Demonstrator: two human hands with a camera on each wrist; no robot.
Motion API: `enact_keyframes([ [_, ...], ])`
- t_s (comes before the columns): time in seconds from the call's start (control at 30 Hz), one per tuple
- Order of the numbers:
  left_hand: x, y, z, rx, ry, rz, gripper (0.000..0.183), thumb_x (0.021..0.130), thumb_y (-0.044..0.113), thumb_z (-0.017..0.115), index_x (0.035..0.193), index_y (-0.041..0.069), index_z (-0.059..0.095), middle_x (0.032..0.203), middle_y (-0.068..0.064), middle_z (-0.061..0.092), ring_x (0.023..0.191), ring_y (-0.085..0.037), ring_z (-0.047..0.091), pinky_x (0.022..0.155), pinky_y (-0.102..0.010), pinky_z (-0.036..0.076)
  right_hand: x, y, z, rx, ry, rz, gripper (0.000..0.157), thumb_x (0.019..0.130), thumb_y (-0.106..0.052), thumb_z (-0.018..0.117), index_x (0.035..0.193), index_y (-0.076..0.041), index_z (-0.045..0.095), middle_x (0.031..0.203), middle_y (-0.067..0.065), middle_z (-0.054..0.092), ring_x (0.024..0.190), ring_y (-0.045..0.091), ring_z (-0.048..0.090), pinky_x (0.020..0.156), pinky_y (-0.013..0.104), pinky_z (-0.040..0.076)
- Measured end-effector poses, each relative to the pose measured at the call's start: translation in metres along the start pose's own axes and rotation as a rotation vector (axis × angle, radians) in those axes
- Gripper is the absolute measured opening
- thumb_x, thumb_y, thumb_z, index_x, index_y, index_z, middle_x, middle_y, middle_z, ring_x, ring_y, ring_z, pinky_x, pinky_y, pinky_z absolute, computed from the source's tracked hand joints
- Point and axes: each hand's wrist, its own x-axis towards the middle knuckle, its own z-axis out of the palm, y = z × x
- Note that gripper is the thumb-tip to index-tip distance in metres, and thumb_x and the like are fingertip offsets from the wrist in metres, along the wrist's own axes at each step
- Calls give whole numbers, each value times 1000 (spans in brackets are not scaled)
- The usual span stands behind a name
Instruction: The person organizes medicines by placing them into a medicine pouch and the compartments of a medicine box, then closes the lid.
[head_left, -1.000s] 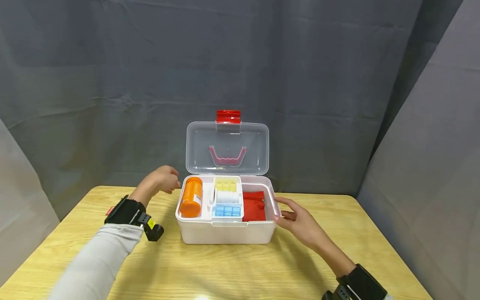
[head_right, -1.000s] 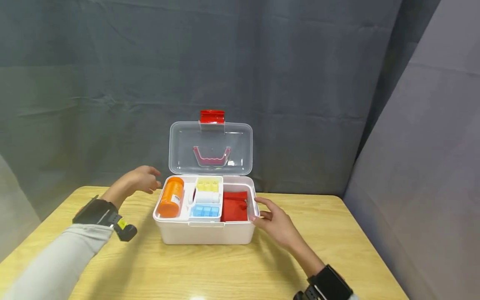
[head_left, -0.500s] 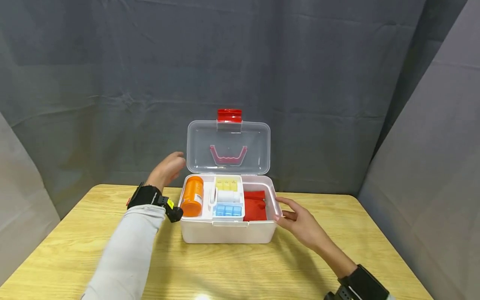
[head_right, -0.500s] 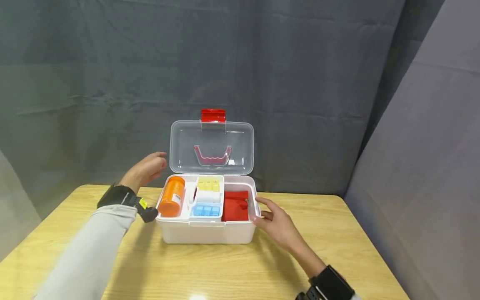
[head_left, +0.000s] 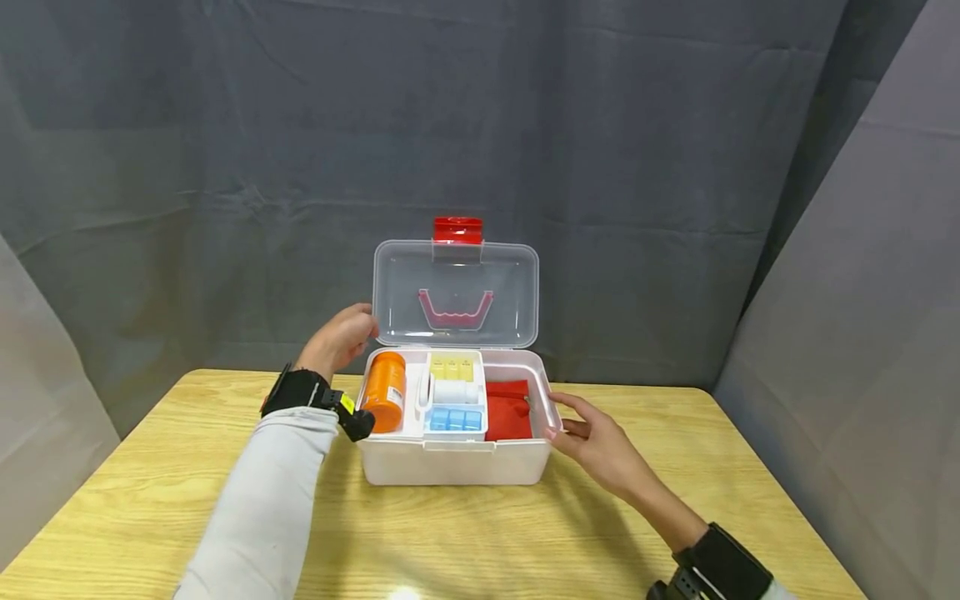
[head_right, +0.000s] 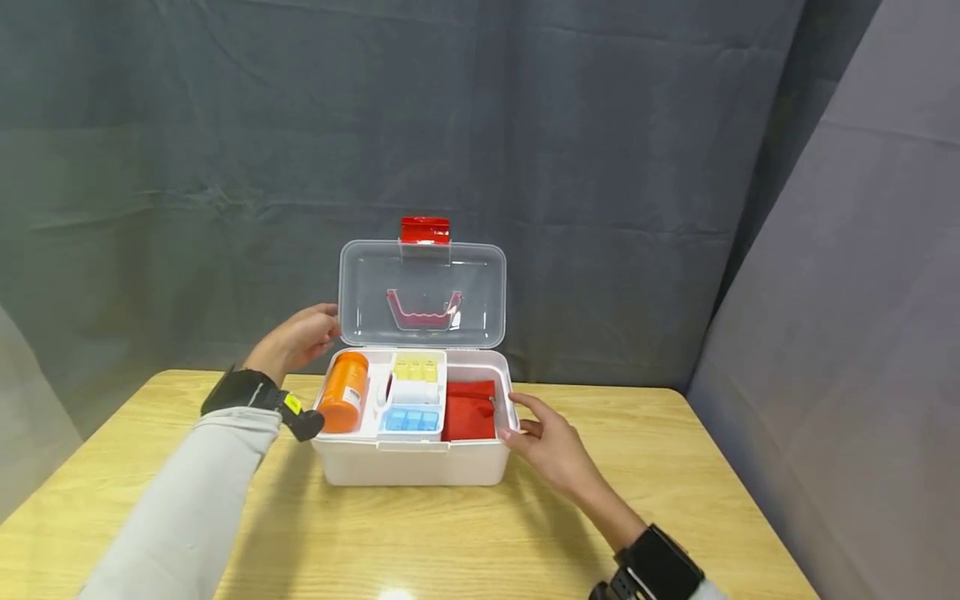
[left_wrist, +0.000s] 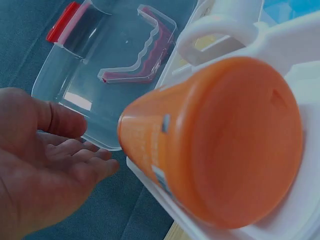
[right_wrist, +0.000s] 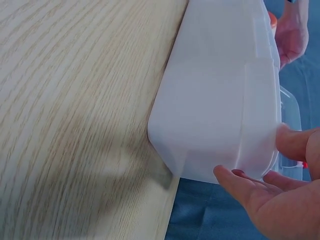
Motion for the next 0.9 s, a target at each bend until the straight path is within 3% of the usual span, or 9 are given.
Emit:
enact_keyframes([
  [0.2,-4,1,-2,-58,-8,33,80,87,-4,38,163,8,13,160,-22,34,81,-21,42,62,-19,36,1,-2,4,-21,7,-16,61,98,-10,65,153,-4,39,146,30,51,129,42,58,100,47,54],
  [0.3,-4,1,-1,-60,7,26,78,88,-3,37,162,10,19,157,-20,40,82,-22,44,59,-18,37,0,-2,4,-46,20,-20,60,98,-10,65,153,-4,40,145,29,52,129,42,59,99,47,55],
  [0.4,-3,-1,-1,-60,16,28,72,92,-2,38,162,12,22,151,-19,45,94,-25,48,61,-20,38,0,-2,4,-61,25,-31,60,98,-10,65,152,-3,40,145,29,52,128,42,59,98,47,55],
  [0.47,-3,-2,-2,-70,14,36,70,94,-2,37,161,12,23,151,-19,43,109,-28,49,72,-21,43,0,-2,4,-65,26,-38,60,98,-10,66,152,-2,41,144,29,53,127,42,60,97,46,56],
  [0.53,-3,-2,-4,-87,1,46,69,95,-2,37,161,11,23,154,-19,41,127,-31,46,95,-26,47,-1,-2,4,-68,29,-44,59,98,-10,66,151,-2,41,143,30,54,126,42,61,96,46,56],
  [0.63,-4,-1,-8,-140,-27,48,63,99,1,35,160,9,23,163,-17,32,145,-34,36,123,-41,29,-1,-2,4,-70,30,-51,59,98,-9,66,151,-2,41,142,30,55,126,42,61,96,45,56],
  [0.67,-4,0,-9,-155,-43,49,59,103,5,33,161,8,21,165,-18,29,149,-35,32,125,-45,22,0,-2,4,-73,28,-54,59,98,-10,66,151,-2,41,142,30,54,126,43,61,96,45,56],
  [0.77,-6,0,-15,-175,-81,54,54,112,25,25,161,4,17,166,-21,23,154,-37,24,126,-49,15,1,-3,4,-76,21,-58,59,98,-10,66,151,-1,41,144,30,52,127,43,60,96,46,56],
  [0.9,-10,0,-21,-141,-123,65,69,109,48,17,160,1,16,166,-25,19,155,-38,21,126,-51,12,2,-3,5,-81,22,-51,60,98,-10,66,151,-2,41,145,30,52,127,43,60,96,46,56],
])
